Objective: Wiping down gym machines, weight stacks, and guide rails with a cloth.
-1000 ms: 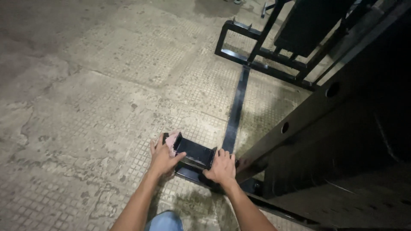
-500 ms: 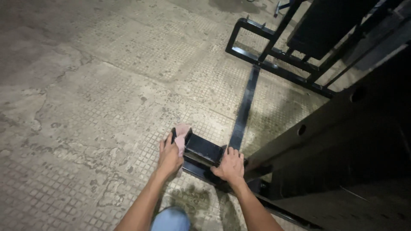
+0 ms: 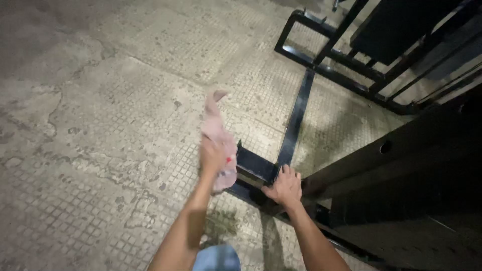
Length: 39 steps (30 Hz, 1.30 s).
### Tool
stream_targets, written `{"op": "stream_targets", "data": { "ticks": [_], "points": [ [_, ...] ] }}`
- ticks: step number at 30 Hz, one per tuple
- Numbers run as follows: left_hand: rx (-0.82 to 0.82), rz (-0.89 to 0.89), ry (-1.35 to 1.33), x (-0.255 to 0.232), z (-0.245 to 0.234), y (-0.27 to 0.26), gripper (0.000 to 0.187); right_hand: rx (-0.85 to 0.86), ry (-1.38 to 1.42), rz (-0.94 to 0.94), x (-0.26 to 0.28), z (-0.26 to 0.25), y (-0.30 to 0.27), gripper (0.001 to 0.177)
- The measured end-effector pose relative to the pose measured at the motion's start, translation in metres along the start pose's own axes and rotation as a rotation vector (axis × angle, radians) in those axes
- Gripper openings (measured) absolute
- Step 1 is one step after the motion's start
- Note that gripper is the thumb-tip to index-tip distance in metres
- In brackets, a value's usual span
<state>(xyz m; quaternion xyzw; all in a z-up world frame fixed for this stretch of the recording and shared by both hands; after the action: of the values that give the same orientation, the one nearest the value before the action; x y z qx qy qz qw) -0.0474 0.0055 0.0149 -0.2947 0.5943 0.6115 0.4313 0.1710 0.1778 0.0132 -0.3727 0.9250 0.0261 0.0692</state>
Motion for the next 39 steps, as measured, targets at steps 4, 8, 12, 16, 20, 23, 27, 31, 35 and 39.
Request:
{"op": "stream_targets", "data": {
  "ticks": [4, 8, 12, 16, 20, 23, 27, 31, 35, 39],
  "points": [
    [0.47, 0.305, 0.4, -0.001, 0.007, -0.043, 0.048, -0.008, 0.017, 0.044, -0.002, -0.001, 0.005, 0.081],
    [0.818, 0.424, 0.547, -0.021, 0.0, -0.042, 0.087, -0.069, 0.051, -0.028, -0.005, 0.01, -0.012, 0.086],
    [0.966, 0.424, 0.762, 0.002, 0.019, -0.028, 0.07, -0.172, 0.078, -0.068, -0.008, 0.011, 0.005, 0.096],
    [0.944, 0.05, 0.621, 0.012, 0.022, -0.002, 0.076, 0.005, 0.04, 0.004, -0.002, -0.005, 0.001, 0.086],
    [0.752, 0.072, 0.463, 0.005, 0.007, -0.017, 0.068, 0.027, 0.043, -0.005, -0.007, -0.002, -0.004, 0.085],
    [0.581, 0.067, 0.325, 0.006, 0.0, -0.033, 0.056, 0.003, 0.021, -0.034, -0.01, 0.002, 0.001, 0.088],
    [0.705, -0.185, 0.44, 0.067, 0.007, -0.008, 0.039, 0.011, 0.026, -0.071, -0.011, -0.004, -0.006, 0.088],
    [0.475, -0.251, 0.294, 0.057, 0.03, 0.011, 0.036, -0.018, 0.056, -0.061, -0.015, -0.01, -0.001, 0.094],
    [0.443, -0.019, 0.334, 0.022, 0.045, -0.029, 0.039, 0.009, 0.031, -0.049, -0.017, -0.013, 0.002, 0.099],
    [0.278, 0.168, 0.454, 0.045, 0.03, -0.055, 0.047, 0.04, 0.026, -0.029, -0.009, -0.015, 0.001, 0.092]
  ]
}}
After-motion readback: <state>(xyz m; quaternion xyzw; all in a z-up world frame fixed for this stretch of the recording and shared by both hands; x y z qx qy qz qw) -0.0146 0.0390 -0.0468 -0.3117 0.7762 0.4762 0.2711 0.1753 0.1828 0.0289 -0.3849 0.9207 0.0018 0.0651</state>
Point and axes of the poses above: each hand's wrist, its own y-axis towards the middle knuckle, its own z-axis out of the palm, x = y × z, the point moved 5 cm from there along y, towards the middle knuckle, and after that the axes turned 11 degrees about z, right-handed, at the moved point
